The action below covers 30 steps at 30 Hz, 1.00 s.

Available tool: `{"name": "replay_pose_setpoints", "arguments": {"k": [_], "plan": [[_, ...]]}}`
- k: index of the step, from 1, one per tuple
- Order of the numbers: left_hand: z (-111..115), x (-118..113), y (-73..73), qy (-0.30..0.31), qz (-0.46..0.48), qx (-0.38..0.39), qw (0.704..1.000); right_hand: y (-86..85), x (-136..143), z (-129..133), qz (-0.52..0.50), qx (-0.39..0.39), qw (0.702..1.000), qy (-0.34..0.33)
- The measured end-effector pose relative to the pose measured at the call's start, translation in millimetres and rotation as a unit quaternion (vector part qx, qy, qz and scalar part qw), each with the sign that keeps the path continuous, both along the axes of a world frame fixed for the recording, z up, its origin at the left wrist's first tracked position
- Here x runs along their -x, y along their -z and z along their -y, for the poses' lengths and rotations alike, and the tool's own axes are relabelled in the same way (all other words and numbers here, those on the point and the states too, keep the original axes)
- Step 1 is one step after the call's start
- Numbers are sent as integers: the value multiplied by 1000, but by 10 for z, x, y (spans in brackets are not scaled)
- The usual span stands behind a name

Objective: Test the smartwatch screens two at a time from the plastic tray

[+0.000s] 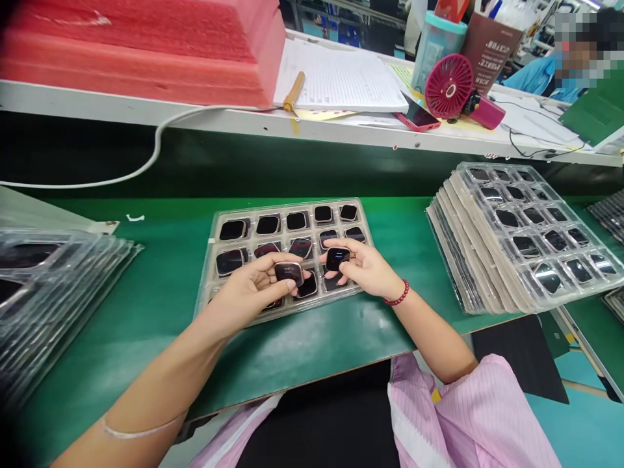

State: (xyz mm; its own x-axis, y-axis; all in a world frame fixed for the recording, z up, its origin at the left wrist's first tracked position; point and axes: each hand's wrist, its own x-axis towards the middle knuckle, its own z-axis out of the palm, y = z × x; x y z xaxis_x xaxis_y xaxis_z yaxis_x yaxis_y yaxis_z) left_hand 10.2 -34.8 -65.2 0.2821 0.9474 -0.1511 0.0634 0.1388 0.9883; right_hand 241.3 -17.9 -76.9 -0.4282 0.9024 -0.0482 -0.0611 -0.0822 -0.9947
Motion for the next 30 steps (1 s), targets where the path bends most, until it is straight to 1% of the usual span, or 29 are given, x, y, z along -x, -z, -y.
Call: {"name": "replay_pose_setpoints", "arguments": {"k": [6,13,18,20,22,24,27,30], "plan": [[-18,-5,12,-18,17,-4,1000,25,0,8,2,-9,1000,2],[-1,-16,3,-27,19,-17,999,-11,-16,31,11,-18,1000,-2],[7,-12,45,-39,32,-26,998,-22,-10,52,19,-23,999,12],[1,8,64,-27,57,-22,998,-21,-8,55,5,-27,999,21],[-12,34,73,2,83,-3,997,-26,-15,51,-26,-18,999,19],[-29,57,78,28,110,22,993,-40,-36,43,-66,13,998,0],[-47,72,93,40,164,46,985,-67,-90,29,-111,69,991,-33],[-54,72,129,61,205,50,976,-67,-137,19,-137,92,985,-41]]}}
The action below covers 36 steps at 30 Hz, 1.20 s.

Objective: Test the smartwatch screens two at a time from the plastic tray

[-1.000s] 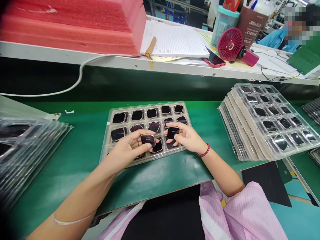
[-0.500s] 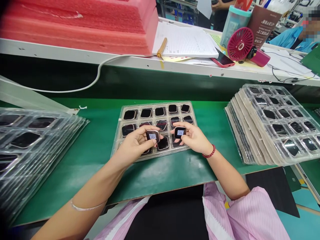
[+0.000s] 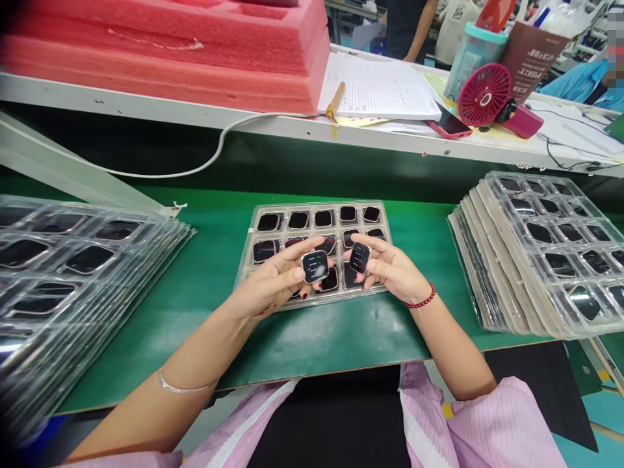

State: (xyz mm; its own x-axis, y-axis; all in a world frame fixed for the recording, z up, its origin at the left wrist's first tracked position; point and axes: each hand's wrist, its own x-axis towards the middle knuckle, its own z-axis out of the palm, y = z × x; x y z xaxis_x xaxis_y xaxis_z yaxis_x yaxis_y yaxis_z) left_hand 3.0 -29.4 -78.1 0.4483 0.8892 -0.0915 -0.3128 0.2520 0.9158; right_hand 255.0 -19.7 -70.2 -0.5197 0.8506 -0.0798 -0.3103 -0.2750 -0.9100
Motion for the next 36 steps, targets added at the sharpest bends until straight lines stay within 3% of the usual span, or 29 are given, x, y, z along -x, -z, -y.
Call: {"name": "replay_pose_setpoints", "arguments": {"k": [8,27,36], "plan": [[-20,-17,92,31,11,-25,999,90,109,19,24,-21,999,-21],[-21,6,98,33,-19,-20,999,149,126,5,58,-67,995,-39],[-13,13,91,23,-24,-13,999,208,169,65,115,-116,987,6]]}}
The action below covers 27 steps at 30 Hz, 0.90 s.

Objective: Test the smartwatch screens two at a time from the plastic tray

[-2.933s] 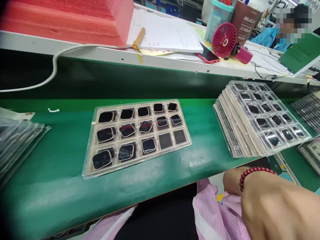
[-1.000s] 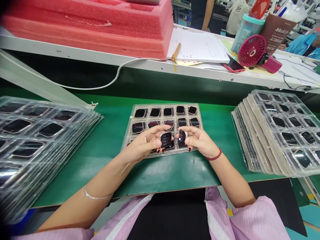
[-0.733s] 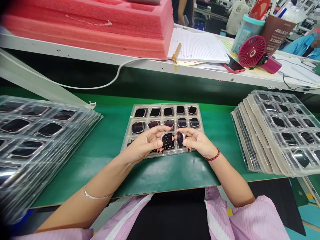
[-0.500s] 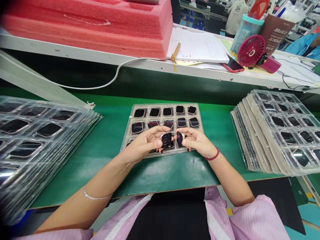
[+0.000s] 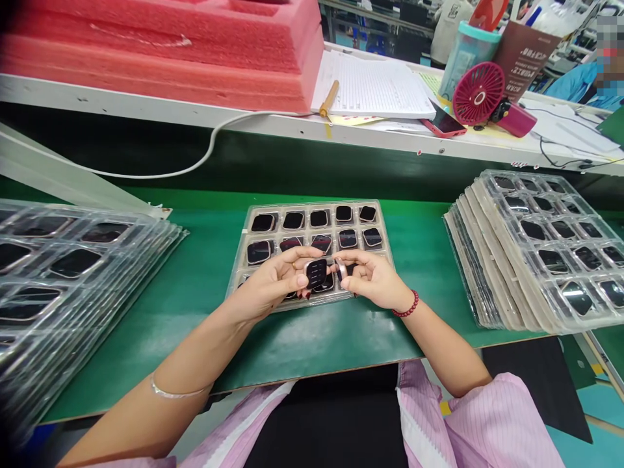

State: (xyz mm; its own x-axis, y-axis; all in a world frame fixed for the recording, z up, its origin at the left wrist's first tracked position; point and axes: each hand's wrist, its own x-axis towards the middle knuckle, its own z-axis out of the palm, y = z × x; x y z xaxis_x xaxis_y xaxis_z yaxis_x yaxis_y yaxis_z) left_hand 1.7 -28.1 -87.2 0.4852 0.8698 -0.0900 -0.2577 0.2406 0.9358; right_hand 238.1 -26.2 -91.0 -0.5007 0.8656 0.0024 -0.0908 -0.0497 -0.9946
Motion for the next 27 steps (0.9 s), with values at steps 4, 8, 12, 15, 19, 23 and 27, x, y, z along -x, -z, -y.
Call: {"name": "replay_pose_setpoints", "arguments": {"k": [4,8,12,15,19,23,27], "plan": [[-11,-7,-17,-20,-10,7,1000,3,34,23,-7,17,1000,12],[-25,-27,-36,-50,-32,0,998,-29,49,5,-21,42,998,31],[-6,-60,-51,-68,-78,-17,994,-55,58,-1,-12,46,998,42],[23,-84,-74,-91,-120,-34,988,-63,72,23,7,42,999,30],[41,-95,-109,-97,-138,-43,985,-77,87,48,13,39,999,18],[35,-72,-79,-90,-143,-45,985,-87,55,14,8,25,999,21],[14,-100,-64,-87,-191,-64,976,-104,-63,-73,60,-34,991,110]]}}
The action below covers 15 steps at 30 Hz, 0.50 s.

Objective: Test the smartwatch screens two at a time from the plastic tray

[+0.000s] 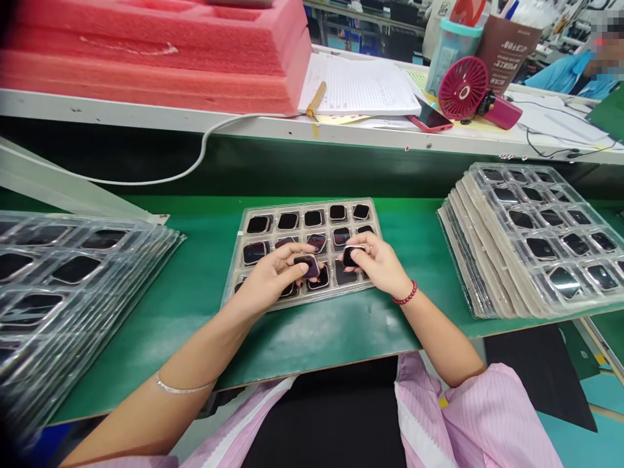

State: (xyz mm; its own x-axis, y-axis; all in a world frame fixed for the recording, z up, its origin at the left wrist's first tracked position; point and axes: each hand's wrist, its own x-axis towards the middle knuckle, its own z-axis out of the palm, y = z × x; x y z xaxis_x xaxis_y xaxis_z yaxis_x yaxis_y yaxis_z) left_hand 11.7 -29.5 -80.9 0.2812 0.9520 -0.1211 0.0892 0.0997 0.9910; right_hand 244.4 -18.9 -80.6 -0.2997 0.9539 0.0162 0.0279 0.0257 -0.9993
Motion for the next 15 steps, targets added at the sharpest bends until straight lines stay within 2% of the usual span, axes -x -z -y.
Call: {"name": "replay_pose_setpoints", "arguments": {"k": [2,4,7,10,12,15], "plan": [[-26,-81,-39,13,-76,-33,996,-10,-83,-49,93,-69,991,65],[-70,-208,-88,30,-157,-108,981,-8,-160,-91,202,-137,965,96],[-162,-423,-103,61,-267,-230,934,22,-240,-109,342,-184,917,91],[-214,-543,-37,78,-379,-284,877,58,-299,-25,429,-195,878,84],[-189,-512,-3,74,-419,-302,853,72,-350,95,453,-223,860,80],[-81,-271,-24,48,-433,-311,844,107,-440,312,488,-265,829,59]]}}
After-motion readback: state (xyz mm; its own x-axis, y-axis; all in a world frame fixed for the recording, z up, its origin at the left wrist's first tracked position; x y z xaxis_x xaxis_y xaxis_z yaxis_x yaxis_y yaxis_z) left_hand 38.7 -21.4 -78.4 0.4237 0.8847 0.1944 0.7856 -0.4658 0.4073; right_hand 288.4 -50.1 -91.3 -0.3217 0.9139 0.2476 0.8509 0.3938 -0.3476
